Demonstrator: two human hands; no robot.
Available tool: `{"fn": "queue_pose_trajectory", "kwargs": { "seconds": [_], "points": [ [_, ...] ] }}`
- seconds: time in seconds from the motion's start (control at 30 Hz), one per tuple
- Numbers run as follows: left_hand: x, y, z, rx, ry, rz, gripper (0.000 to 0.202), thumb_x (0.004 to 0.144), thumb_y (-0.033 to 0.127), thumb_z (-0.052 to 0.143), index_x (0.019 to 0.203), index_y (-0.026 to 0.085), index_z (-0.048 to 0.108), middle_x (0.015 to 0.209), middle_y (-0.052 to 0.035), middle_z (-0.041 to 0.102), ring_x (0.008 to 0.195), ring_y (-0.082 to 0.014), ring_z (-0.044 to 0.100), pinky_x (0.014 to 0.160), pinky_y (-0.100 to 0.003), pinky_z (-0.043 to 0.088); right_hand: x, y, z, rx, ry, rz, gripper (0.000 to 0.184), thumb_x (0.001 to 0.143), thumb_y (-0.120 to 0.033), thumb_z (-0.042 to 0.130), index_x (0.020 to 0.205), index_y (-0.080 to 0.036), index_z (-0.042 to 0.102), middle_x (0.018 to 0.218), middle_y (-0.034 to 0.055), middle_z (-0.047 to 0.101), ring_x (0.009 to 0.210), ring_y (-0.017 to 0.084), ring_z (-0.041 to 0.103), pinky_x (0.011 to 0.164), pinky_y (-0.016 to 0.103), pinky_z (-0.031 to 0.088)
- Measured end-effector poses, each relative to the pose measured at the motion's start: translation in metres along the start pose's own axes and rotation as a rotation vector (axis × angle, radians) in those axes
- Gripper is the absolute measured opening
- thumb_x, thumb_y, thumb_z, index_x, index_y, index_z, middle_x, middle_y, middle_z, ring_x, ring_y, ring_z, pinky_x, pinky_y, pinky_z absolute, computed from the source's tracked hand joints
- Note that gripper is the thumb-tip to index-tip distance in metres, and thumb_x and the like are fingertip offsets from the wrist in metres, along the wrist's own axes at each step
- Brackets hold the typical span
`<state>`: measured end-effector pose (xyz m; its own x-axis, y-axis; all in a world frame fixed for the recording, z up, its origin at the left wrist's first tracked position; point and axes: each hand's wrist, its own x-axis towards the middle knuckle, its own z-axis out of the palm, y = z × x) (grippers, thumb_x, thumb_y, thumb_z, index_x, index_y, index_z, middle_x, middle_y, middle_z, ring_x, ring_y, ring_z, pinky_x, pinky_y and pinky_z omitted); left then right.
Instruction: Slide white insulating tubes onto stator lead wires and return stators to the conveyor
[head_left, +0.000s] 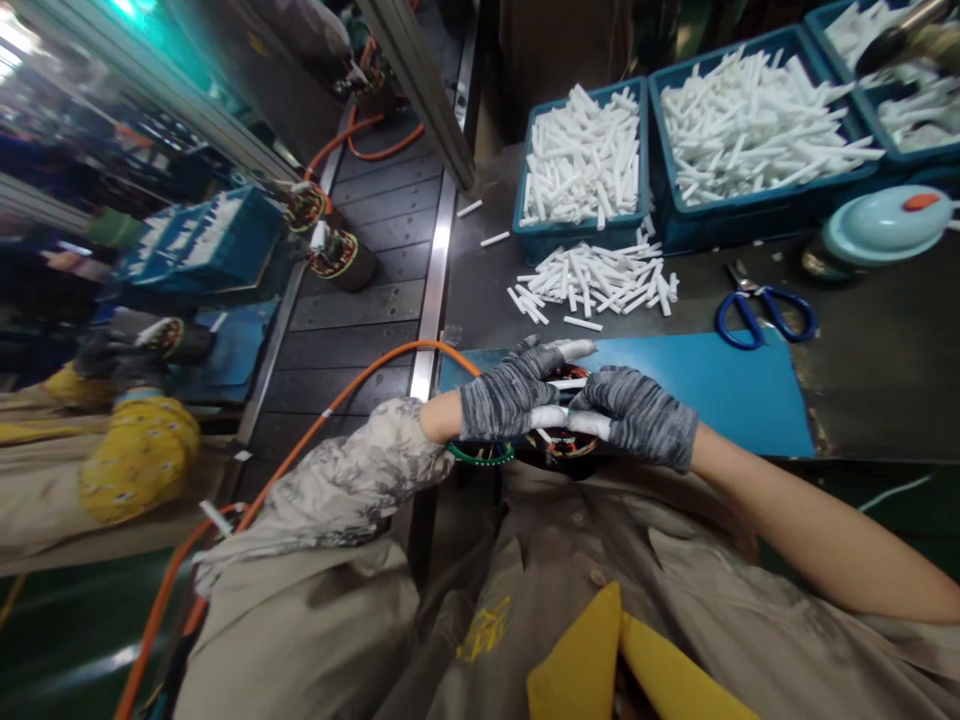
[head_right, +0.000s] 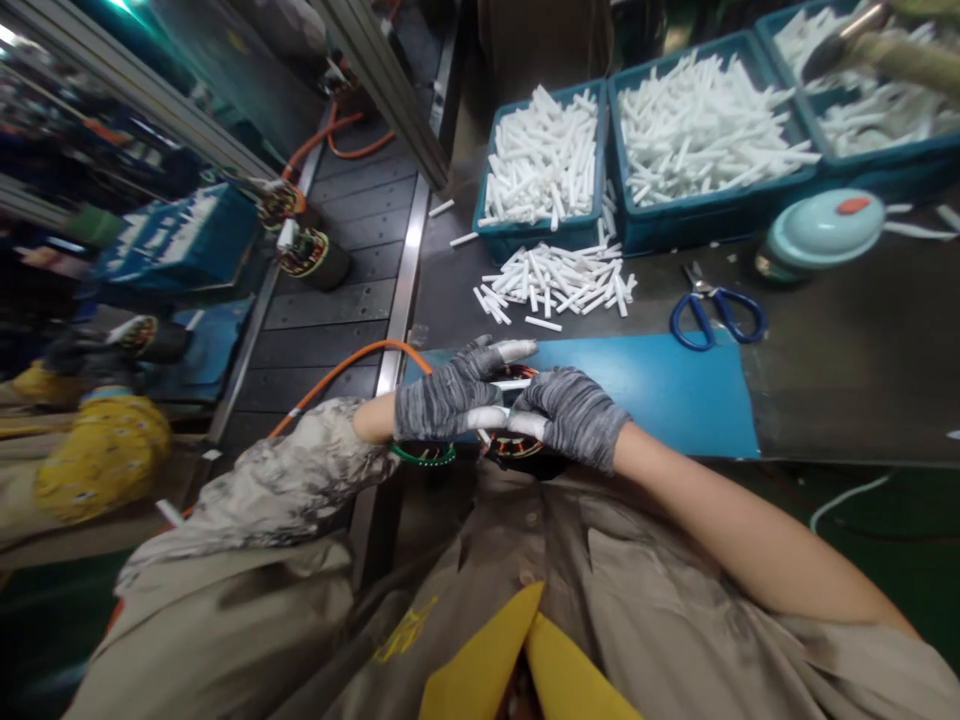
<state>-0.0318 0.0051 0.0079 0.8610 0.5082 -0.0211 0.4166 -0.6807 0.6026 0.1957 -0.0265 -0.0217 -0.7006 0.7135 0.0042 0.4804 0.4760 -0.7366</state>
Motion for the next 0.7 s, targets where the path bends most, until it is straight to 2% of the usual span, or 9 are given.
{"fn": "queue_pose_trajectory", "kwargs": {
  "seconds": [0.07, 0.1, 0.2, 0.3, 0.37, 0.47, 0.57, 0.63, 0.7],
  "points": [
    [0.006, 0.003, -0.002, 0.125, -0.074, 0.003, 0.038, 0.096, 0.04, 0.065, 0.131, 0.024, 0.069, 0.165, -0.0121, 0.04, 0.149, -0.0335, 0.041, 0.128, -0.06, 0.019, -0.004, 0.0, 0.001, 0.008, 0.025, 0.026, 0.039, 0.096, -0.05, 0.061, 0.075, -0.021, 0.076, 0.074, 0.006, 0.071, 0.071, 0.021, 0.064, 0.072, 0.036, 0.049],
    [0.009, 0.005, -0.004, 0.176, -0.102, 0.0, 0.041, 0.095, 0.041, 0.067, 0.132, 0.025, 0.069, 0.164, -0.0122, 0.04, 0.149, -0.0347, 0.04, 0.127, -0.062, 0.019, -0.008, 0.002, 0.002, 0.06, 0.083, 0.043, 0.035, 0.094, -0.051, 0.064, 0.08, -0.021, 0.076, 0.079, 0.0063, 0.072, 0.075, 0.022, 0.065, 0.075, 0.037, 0.051],
    [0.02, 0.01, -0.004, 0.284, -0.17, -0.002, 0.04, 0.094, 0.042, 0.069, 0.127, 0.021, 0.072, 0.164, -0.0144, 0.04, 0.15, -0.0384, 0.037, 0.124, -0.061, 0.025, -0.023, 0.011, 0.008, 0.374, 0.296, 0.062, 0.03, 0.087, -0.051, 0.073, 0.099, -0.024, 0.071, 0.093, 0.0049, 0.071, 0.084, 0.022, 0.067, 0.078, 0.038, 0.055],
    [0.037, 0.015, 0.001, 0.287, -0.201, 0.052, 0.033, 0.092, 0.041, 0.07, 0.115, 0.017, 0.077, 0.165, -0.0157, 0.037, 0.149, -0.0404, 0.038, 0.123, -0.058, 0.032, -0.035, 0.023, 0.011, 0.617, 0.384, 0.09, 0.029, 0.084, -0.047, 0.078, 0.093, -0.024, 0.063, 0.088, 0.0014, 0.069, 0.081, 0.02, 0.066, 0.077, 0.038, 0.058],
    [0.046, 0.017, 0.004, 0.223, -0.162, 0.115, 0.035, 0.092, 0.038, 0.071, 0.119, 0.015, 0.075, 0.165, -0.0172, 0.036, 0.148, -0.0372, 0.041, 0.124, -0.053, 0.032, -0.041, 0.026, 0.009, 0.634, 0.409, 0.103, 0.03, 0.083, -0.047, 0.079, 0.087, -0.024, 0.061, 0.086, 0.0011, 0.069, 0.083, 0.02, 0.067, 0.08, 0.038, 0.059],
    [0.04, 0.009, -0.004, 0.046, -0.035, 0.134, 0.042, 0.093, 0.037, 0.069, 0.128, 0.013, 0.07, 0.165, -0.0201, 0.036, 0.149, -0.0319, 0.042, 0.125, -0.045, 0.036, -0.054, 0.019, 0.007, 0.541, 0.414, 0.097, 0.025, 0.088, -0.044, 0.074, 0.088, -0.023, 0.062, 0.086, 0.0021, 0.07, 0.08, 0.019, 0.067, 0.076, 0.035, 0.058],
    [0.006, -0.012, -0.022, -0.177, 0.109, 0.034, 0.066, 0.085, 0.045, 0.078, 0.144, 0.021, 0.059, 0.16, -0.0166, 0.044, 0.149, -0.0343, 0.043, 0.122, -0.05, 0.042, -0.067, 0.007, 0.021, 0.325, 0.294, -0.038, 0.013, 0.095, -0.034, 0.067, 0.094, -0.022, 0.068, 0.085, 0.003, 0.072, 0.075, 0.016, 0.068, 0.069, 0.03, 0.055],
    [-0.024, -0.027, -0.03, -0.334, 0.091, -0.066, 0.067, 0.085, 0.044, 0.079, 0.145, 0.026, 0.057, 0.147, -0.0132, 0.06, 0.138, -0.0324, 0.056, 0.116, -0.05, 0.048, -0.068, 0.001, 0.04, 0.057, 0.268, -0.17, 0.016, 0.098, -0.031, 0.06, 0.093, -0.021, 0.072, 0.081, 0.0039, 0.072, 0.072, 0.017, 0.065, 0.066, 0.03, 0.051],
    [-0.05, -0.035, -0.03, -0.476, 0.07, -0.179, 0.059, 0.088, 0.046, 0.075, 0.142, 0.025, 0.06, 0.134, -0.0121, 0.07, 0.123, -0.0294, 0.068, 0.106, -0.046, 0.057, -0.058, 0.003, 0.056, -0.216, 0.327, -0.236, 0.026, 0.101, -0.03, 0.054, 0.087, -0.022, 0.074, 0.076, 0.0053, 0.07, 0.071, 0.018, 0.062, 0.065, 0.031, 0.046]
  ]
}}
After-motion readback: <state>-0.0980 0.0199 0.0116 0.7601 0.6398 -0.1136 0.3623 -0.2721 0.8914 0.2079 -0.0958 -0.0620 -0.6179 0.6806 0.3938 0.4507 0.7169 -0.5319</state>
